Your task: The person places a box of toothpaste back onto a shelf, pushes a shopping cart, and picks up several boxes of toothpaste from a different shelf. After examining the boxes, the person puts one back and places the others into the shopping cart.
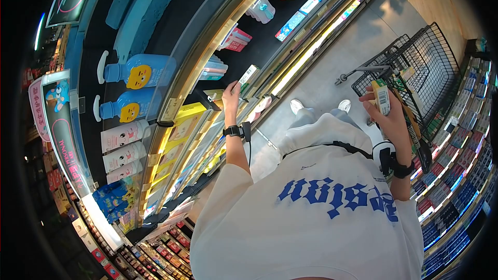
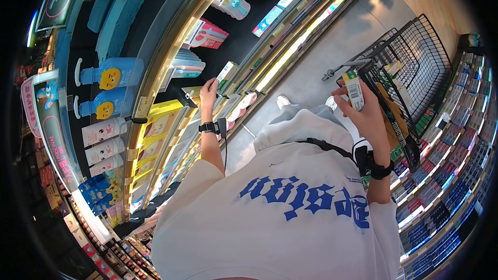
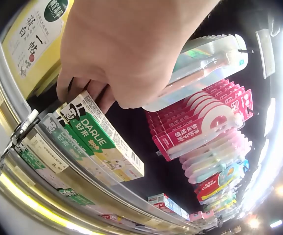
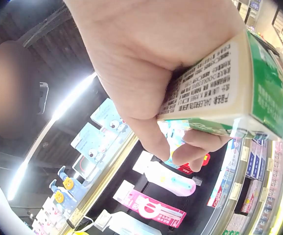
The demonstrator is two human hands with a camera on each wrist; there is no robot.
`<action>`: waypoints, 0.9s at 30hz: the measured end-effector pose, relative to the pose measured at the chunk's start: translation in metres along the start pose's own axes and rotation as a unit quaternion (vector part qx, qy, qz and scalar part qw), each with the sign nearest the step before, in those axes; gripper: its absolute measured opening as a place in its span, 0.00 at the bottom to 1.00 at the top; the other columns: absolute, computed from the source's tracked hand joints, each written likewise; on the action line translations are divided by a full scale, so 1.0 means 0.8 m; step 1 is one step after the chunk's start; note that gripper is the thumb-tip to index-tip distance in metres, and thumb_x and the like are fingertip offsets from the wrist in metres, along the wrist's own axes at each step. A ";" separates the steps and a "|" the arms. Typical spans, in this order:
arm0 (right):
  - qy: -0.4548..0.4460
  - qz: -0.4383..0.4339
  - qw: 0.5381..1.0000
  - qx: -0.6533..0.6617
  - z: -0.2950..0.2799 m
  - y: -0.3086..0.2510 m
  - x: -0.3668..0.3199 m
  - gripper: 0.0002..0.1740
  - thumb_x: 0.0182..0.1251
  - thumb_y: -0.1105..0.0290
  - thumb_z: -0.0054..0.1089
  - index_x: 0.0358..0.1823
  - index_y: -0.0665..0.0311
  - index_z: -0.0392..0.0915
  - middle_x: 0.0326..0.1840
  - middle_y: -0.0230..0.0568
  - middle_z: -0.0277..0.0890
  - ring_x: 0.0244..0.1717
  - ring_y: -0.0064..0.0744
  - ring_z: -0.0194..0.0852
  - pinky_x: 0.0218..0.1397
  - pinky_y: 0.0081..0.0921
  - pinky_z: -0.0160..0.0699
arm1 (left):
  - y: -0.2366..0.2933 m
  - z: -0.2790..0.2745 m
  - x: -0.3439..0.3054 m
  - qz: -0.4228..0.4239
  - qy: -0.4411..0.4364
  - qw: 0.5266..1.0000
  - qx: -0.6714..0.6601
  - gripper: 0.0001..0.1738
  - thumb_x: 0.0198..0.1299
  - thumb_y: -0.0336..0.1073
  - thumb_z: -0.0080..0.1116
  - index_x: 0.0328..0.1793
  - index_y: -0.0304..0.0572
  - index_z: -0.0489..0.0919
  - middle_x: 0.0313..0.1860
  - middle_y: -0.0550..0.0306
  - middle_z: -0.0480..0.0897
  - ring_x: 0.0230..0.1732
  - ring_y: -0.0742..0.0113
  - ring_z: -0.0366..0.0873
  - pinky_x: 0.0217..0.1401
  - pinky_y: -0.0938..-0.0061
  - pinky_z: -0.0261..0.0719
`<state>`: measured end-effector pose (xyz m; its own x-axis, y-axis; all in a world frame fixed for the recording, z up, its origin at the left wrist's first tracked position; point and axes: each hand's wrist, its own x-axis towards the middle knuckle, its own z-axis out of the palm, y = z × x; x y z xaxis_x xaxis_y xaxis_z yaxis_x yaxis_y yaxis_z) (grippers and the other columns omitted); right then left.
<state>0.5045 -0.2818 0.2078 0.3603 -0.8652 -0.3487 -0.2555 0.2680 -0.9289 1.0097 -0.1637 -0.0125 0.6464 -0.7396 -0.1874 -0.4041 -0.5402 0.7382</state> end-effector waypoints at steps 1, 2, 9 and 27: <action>0.000 -0.002 1.000 0.002 0.000 0.000 0.000 0.24 0.72 0.68 0.70 0.64 0.69 0.77 0.49 0.37 0.88 0.37 0.15 0.79 0.37 0.17 0.79 | -0.002 -0.002 0.000 0.010 -0.003 1.000 0.016 0.23 0.74 0.49 0.61 0.62 0.38 0.87 0.49 0.42 0.90 0.50 0.56 0.88 0.57 0.66 0.81; -0.001 -0.002 1.000 0.002 0.000 0.000 0.001 0.24 0.72 0.68 0.70 0.64 0.69 0.77 0.49 0.37 0.88 0.37 0.15 0.79 0.37 0.17 0.79 | -0.003 -0.003 0.001 0.020 -0.007 0.999 0.031 0.22 0.72 0.48 0.65 0.62 0.40 0.87 0.48 0.44 0.91 0.48 0.60 0.88 0.56 0.67 0.82; 0.001 -0.001 1.000 -0.001 -0.001 -0.001 0.001 0.23 0.71 0.68 0.70 0.64 0.68 0.77 0.49 0.37 0.88 0.36 0.15 0.78 0.37 0.17 0.79 | -0.008 -0.005 0.002 0.008 -0.016 1.000 0.020 0.21 0.71 0.47 0.65 0.61 0.41 0.88 0.47 0.44 0.91 0.48 0.60 0.89 0.57 0.67 0.82; -0.001 0.001 1.000 0.001 0.000 -0.002 0.003 0.24 0.71 0.67 0.70 0.64 0.68 0.77 0.49 0.37 0.88 0.36 0.15 0.79 0.37 0.17 0.79 | 0.006 -0.009 -0.005 0.012 -0.017 1.000 0.011 0.21 0.72 0.46 0.65 0.61 0.39 0.88 0.47 0.44 0.91 0.49 0.60 0.89 0.57 0.68 0.82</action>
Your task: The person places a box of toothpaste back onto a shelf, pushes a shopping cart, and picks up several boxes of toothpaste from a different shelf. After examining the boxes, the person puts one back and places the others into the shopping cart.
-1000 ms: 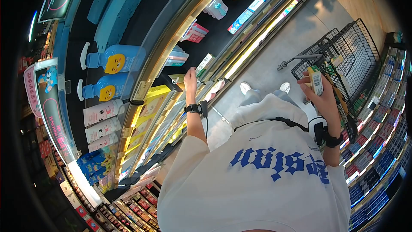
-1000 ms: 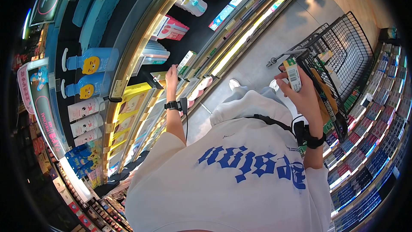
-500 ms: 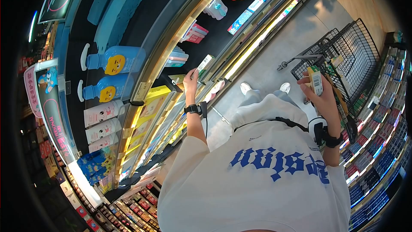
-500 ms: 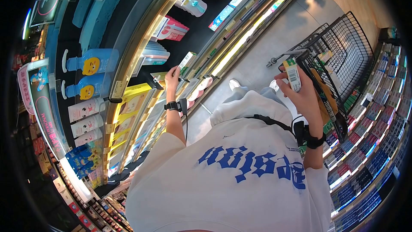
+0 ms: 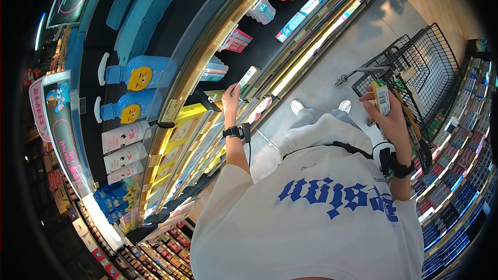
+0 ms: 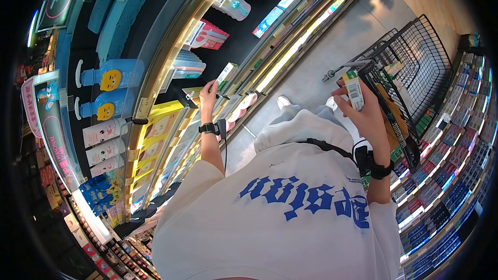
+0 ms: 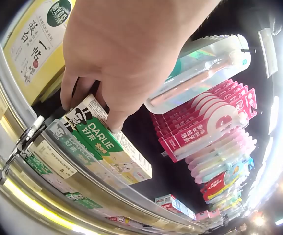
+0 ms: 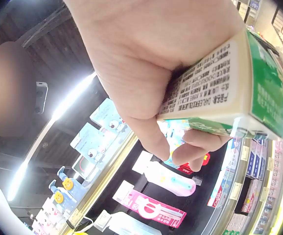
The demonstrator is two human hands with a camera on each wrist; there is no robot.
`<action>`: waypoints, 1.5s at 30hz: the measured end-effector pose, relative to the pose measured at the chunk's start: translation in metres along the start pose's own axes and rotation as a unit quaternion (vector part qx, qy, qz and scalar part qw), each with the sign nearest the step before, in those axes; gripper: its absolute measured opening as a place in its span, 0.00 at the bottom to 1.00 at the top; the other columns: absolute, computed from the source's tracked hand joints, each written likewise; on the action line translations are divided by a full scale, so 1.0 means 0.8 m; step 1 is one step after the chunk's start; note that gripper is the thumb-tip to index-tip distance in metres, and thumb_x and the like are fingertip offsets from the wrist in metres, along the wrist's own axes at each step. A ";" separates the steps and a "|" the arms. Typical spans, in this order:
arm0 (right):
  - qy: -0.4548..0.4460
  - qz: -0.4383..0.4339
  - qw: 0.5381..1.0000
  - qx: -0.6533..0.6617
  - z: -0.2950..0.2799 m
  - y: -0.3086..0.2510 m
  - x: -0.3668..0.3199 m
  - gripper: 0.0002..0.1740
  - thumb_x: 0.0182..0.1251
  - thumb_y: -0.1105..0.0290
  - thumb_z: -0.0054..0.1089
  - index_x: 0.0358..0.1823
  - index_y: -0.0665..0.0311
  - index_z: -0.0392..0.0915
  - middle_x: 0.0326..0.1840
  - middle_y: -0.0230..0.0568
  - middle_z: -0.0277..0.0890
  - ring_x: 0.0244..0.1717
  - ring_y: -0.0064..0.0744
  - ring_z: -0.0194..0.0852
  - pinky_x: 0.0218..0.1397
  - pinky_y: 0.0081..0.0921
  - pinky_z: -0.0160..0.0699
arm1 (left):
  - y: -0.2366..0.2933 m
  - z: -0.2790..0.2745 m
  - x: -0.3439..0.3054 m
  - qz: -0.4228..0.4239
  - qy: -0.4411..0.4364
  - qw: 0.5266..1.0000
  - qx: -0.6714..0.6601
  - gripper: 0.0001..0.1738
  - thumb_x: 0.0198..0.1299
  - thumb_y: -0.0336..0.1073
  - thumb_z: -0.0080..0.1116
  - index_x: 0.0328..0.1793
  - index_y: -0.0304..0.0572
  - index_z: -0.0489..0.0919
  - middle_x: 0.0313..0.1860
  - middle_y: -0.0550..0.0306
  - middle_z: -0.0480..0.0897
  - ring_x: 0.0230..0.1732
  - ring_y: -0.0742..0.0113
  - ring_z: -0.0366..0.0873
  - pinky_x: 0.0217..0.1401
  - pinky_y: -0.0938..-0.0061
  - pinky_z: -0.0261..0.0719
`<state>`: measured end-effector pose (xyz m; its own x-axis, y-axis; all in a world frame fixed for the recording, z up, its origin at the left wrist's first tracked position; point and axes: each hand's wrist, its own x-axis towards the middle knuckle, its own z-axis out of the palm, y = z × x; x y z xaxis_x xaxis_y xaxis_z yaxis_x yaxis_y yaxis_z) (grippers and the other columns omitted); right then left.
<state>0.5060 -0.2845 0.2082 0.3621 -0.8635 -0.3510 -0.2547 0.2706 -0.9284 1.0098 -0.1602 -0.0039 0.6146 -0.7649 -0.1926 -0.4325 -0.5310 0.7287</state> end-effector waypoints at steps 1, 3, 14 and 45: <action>0.000 -0.001 1.000 -0.001 0.000 0.000 0.000 0.24 0.71 0.67 0.70 0.64 0.68 0.77 0.49 0.37 0.88 0.36 0.15 0.79 0.37 0.17 0.79 | 0.000 0.000 0.000 0.000 -0.001 1.000 0.007 0.21 0.72 0.46 0.65 0.61 0.39 0.88 0.48 0.44 0.91 0.49 0.60 0.89 0.58 0.68 0.82; 0.001 -0.002 1.000 -0.001 0.001 -0.001 0.000 0.24 0.71 0.67 0.70 0.64 0.68 0.77 0.49 0.37 0.88 0.36 0.15 0.78 0.37 0.17 0.79 | 0.001 -0.001 0.000 -0.001 -0.002 1.000 0.014 0.21 0.72 0.46 0.64 0.61 0.39 0.88 0.48 0.44 0.91 0.49 0.59 0.89 0.58 0.68 0.82; 0.004 -0.003 1.000 -0.002 0.001 0.000 -0.001 0.23 0.71 0.68 0.70 0.64 0.68 0.78 0.48 0.38 0.88 0.37 0.16 0.79 0.37 0.17 0.79 | -0.013 0.000 0.007 0.001 -0.006 1.000 0.013 0.20 0.72 0.46 0.64 0.60 0.40 0.88 0.46 0.45 0.92 0.46 0.62 0.88 0.56 0.69 0.82; 0.003 0.000 1.000 -0.001 0.001 -0.001 -0.005 0.24 0.71 0.68 0.70 0.65 0.68 0.77 0.49 0.38 0.88 0.37 0.16 0.79 0.37 0.17 0.79 | -0.007 -0.003 0.004 0.013 -0.011 0.999 0.027 0.20 0.72 0.45 0.64 0.60 0.38 0.88 0.46 0.45 0.91 0.46 0.63 0.88 0.54 0.69 0.82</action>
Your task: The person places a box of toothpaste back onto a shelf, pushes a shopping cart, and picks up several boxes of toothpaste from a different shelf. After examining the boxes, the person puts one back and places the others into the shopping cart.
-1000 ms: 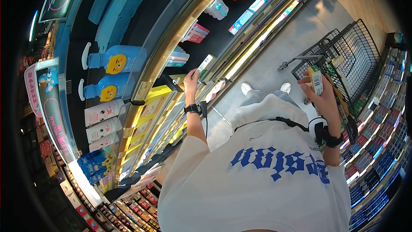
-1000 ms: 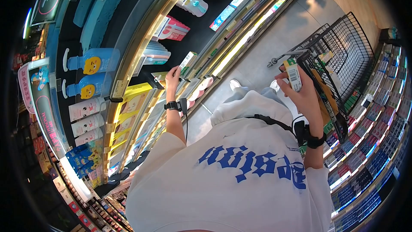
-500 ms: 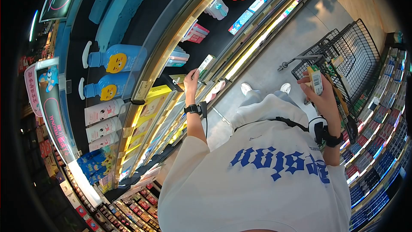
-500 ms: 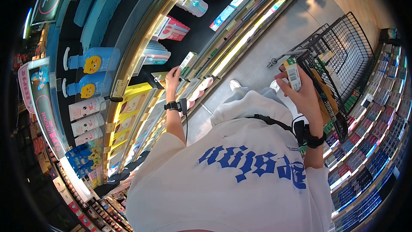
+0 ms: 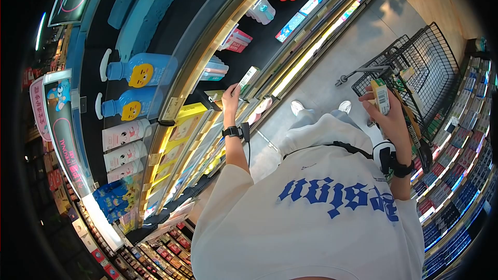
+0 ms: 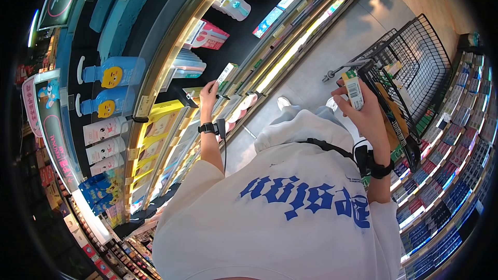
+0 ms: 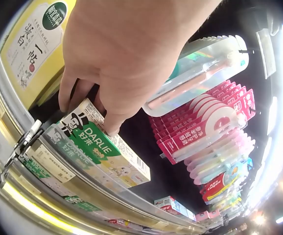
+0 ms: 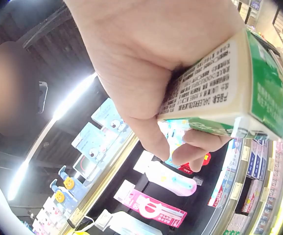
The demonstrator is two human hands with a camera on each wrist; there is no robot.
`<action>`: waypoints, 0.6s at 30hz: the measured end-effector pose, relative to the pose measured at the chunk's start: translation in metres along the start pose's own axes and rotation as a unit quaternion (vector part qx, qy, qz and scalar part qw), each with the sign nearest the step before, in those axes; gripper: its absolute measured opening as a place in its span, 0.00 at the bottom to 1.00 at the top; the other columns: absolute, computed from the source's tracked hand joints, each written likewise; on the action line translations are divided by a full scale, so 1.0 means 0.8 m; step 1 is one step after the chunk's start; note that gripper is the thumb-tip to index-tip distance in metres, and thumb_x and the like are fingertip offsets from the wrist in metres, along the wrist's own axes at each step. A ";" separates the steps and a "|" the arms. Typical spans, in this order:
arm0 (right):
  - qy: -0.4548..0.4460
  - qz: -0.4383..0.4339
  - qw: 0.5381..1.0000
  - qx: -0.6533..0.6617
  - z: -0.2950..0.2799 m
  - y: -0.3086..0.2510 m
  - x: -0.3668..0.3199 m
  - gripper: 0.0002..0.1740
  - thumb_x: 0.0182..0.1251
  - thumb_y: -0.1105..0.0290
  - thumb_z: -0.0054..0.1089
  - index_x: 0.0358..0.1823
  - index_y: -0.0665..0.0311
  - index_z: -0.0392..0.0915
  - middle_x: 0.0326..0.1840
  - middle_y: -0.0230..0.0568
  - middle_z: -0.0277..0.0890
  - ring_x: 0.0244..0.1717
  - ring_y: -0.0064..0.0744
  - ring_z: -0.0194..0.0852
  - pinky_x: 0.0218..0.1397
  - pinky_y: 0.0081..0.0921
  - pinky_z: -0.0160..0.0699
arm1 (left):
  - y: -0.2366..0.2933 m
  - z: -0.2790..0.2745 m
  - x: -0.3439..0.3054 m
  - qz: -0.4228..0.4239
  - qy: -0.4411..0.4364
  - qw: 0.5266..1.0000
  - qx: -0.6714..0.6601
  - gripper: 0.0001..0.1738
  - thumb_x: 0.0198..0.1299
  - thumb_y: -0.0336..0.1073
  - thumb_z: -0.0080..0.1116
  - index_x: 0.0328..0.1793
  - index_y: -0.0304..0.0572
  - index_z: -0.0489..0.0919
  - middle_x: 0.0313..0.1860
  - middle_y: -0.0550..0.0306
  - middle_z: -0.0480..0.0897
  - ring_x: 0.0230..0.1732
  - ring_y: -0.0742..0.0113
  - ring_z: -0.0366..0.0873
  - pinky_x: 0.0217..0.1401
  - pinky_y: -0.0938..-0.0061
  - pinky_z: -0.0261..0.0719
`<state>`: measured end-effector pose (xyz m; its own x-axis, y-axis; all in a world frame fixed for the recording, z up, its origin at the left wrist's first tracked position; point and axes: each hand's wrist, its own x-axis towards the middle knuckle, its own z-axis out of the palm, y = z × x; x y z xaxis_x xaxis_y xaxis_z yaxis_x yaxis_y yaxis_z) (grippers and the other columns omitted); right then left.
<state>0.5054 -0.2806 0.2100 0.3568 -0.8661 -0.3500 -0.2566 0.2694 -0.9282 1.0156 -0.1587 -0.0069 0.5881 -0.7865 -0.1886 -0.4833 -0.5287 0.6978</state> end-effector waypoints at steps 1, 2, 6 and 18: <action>0.001 0.000 1.000 -0.001 0.000 0.001 -0.001 0.24 0.71 0.68 0.70 0.65 0.68 0.77 0.49 0.38 0.88 0.37 0.16 0.79 0.37 0.17 0.79 | 0.000 0.000 -0.001 0.005 0.000 1.000 -0.002 0.20 0.72 0.45 0.64 0.60 0.38 0.88 0.46 0.45 0.91 0.46 0.63 0.88 0.55 0.69 0.82; 0.001 -0.001 1.000 -0.001 0.000 0.001 -0.001 0.24 0.71 0.68 0.70 0.65 0.68 0.77 0.49 0.38 0.88 0.37 0.16 0.79 0.37 0.17 0.79 | 0.000 0.000 -0.001 0.009 0.000 1.000 -0.004 0.20 0.72 0.45 0.64 0.60 0.39 0.88 0.46 0.44 0.91 0.47 0.62 0.88 0.55 0.69 0.82; -0.001 0.002 1.000 -0.004 -0.001 0.000 -0.002 0.24 0.71 0.68 0.70 0.65 0.68 0.77 0.49 0.38 0.88 0.37 0.16 0.79 0.37 0.17 0.79 | 0.002 0.000 -0.001 0.009 0.002 1.000 -0.003 0.20 0.72 0.45 0.64 0.60 0.39 0.88 0.46 0.45 0.91 0.46 0.62 0.88 0.55 0.69 0.82; -0.011 -0.062 0.997 -0.043 -0.011 0.010 -0.001 0.27 0.68 0.65 0.75 0.64 0.65 0.75 0.49 0.32 0.85 0.44 0.21 0.80 0.46 0.24 0.81 | 0.068 0.012 -0.044 0.159 0.022 0.979 0.122 0.30 0.79 0.44 0.55 0.75 0.26 0.73 0.72 0.28 0.76 0.74 0.34 0.72 0.79 0.53 0.69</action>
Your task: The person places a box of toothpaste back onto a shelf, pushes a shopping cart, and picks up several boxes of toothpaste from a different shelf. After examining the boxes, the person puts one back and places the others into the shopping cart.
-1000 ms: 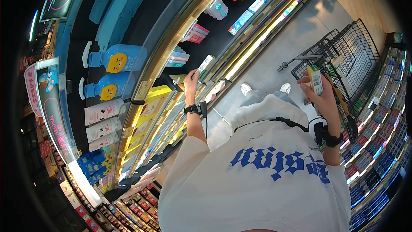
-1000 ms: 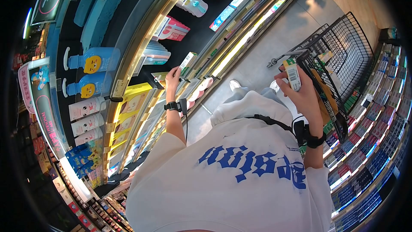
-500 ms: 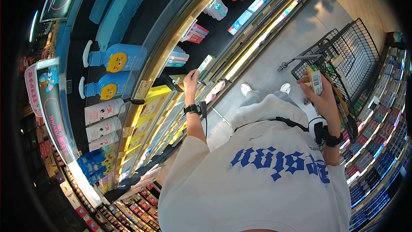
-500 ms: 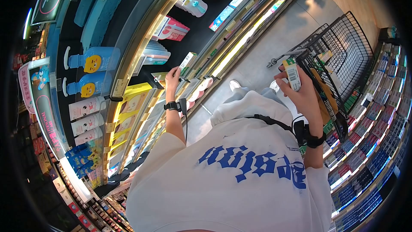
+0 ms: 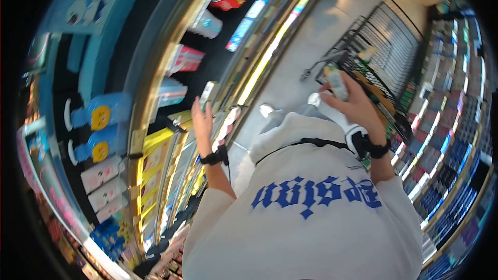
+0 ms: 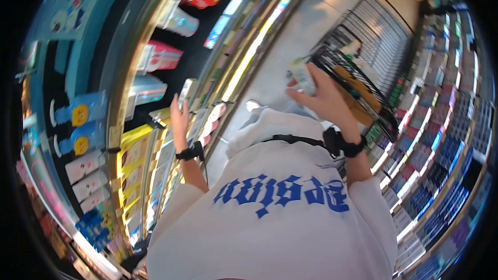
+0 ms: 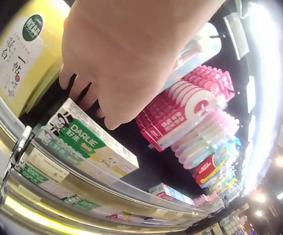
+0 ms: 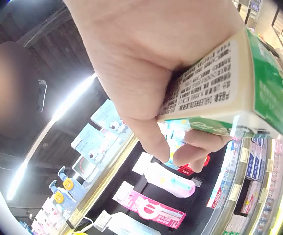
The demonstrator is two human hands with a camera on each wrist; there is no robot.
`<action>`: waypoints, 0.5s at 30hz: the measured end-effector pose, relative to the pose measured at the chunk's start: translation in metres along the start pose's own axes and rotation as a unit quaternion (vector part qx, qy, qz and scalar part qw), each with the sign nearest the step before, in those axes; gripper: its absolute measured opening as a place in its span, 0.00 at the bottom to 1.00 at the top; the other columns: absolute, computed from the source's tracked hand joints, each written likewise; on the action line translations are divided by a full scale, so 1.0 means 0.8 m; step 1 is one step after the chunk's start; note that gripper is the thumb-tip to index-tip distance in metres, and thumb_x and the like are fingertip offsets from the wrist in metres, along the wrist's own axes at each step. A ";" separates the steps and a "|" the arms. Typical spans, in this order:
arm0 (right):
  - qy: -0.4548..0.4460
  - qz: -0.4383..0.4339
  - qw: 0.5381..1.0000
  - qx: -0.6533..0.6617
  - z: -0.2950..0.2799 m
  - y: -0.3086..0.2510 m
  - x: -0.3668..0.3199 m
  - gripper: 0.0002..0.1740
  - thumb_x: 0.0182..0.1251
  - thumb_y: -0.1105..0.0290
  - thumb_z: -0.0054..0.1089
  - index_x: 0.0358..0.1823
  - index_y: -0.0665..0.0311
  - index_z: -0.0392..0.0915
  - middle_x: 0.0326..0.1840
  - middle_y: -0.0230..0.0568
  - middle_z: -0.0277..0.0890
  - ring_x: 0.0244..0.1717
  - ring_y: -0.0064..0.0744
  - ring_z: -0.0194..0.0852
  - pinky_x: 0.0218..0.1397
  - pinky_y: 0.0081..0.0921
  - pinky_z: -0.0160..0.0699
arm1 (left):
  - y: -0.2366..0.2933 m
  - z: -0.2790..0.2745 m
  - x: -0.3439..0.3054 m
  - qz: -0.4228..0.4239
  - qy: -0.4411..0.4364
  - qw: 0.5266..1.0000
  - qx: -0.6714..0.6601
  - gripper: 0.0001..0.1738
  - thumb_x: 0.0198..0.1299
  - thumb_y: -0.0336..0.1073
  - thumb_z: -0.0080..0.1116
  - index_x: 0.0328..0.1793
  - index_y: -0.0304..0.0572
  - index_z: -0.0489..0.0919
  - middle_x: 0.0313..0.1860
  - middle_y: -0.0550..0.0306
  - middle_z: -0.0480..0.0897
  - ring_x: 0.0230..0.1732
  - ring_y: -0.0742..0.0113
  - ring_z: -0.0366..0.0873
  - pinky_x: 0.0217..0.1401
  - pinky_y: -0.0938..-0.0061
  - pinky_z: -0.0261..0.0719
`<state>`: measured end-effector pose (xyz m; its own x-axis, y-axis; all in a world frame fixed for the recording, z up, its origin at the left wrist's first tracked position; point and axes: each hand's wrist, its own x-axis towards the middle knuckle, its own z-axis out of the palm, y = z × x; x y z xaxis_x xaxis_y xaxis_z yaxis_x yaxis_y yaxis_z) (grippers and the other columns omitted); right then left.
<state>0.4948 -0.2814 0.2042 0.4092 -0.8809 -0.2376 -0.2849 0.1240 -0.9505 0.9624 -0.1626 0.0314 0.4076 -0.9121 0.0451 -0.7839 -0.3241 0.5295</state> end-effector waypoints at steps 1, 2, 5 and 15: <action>-0.002 0.003 1.000 0.001 0.002 -0.001 -0.002 0.31 0.69 0.65 0.73 0.69 0.65 0.70 0.53 0.36 0.83 0.46 0.23 0.79 0.46 0.25 0.82 | 0.022 -0.003 -0.004 -0.007 -0.002 1.000 -0.005 0.30 0.79 0.44 0.56 0.76 0.25 0.72 0.72 0.28 0.76 0.74 0.33 0.72 0.78 0.53 0.69; 0.008 0.006 1.000 -0.004 0.003 0.009 -0.007 0.31 0.69 0.65 0.73 0.69 0.65 0.70 0.53 0.36 0.83 0.46 0.23 0.79 0.46 0.25 0.82 | 0.042 -0.013 -0.005 -0.016 -0.002 1.000 -0.004 0.30 0.79 0.43 0.56 0.76 0.25 0.72 0.71 0.27 0.76 0.73 0.32 0.72 0.78 0.53 0.69; -0.010 0.017 1.000 -0.003 0.009 0.026 -0.009 0.34 0.70 0.66 0.65 0.74 0.64 0.62 0.60 0.47 0.79 0.53 0.34 0.81 0.54 0.29 0.82 | 0.110 -0.029 -0.004 -0.036 -0.056 0.994 -0.086 0.30 0.79 0.42 0.57 0.78 0.26 0.70 0.71 0.32 0.78 0.72 0.41 0.76 0.75 0.58 0.72; -0.142 -0.109 0.974 -0.136 0.039 -0.032 0.001 0.39 0.65 0.64 0.76 0.76 0.65 0.70 0.61 0.56 0.80 0.58 0.51 0.82 0.63 0.35 0.79 | 0.311 -0.029 0.000 0.023 -0.379 0.820 -0.429 0.35 0.70 0.31 0.70 0.81 0.40 0.69 0.65 0.46 0.81 0.54 0.66 0.85 0.60 0.70 0.84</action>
<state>0.5295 -0.2706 0.2223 0.6984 -0.7060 -0.1177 -0.3671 -0.2121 -0.9057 0.7783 -0.2370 0.1826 -0.2752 -0.9181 -0.2854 -0.0404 -0.2855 0.9575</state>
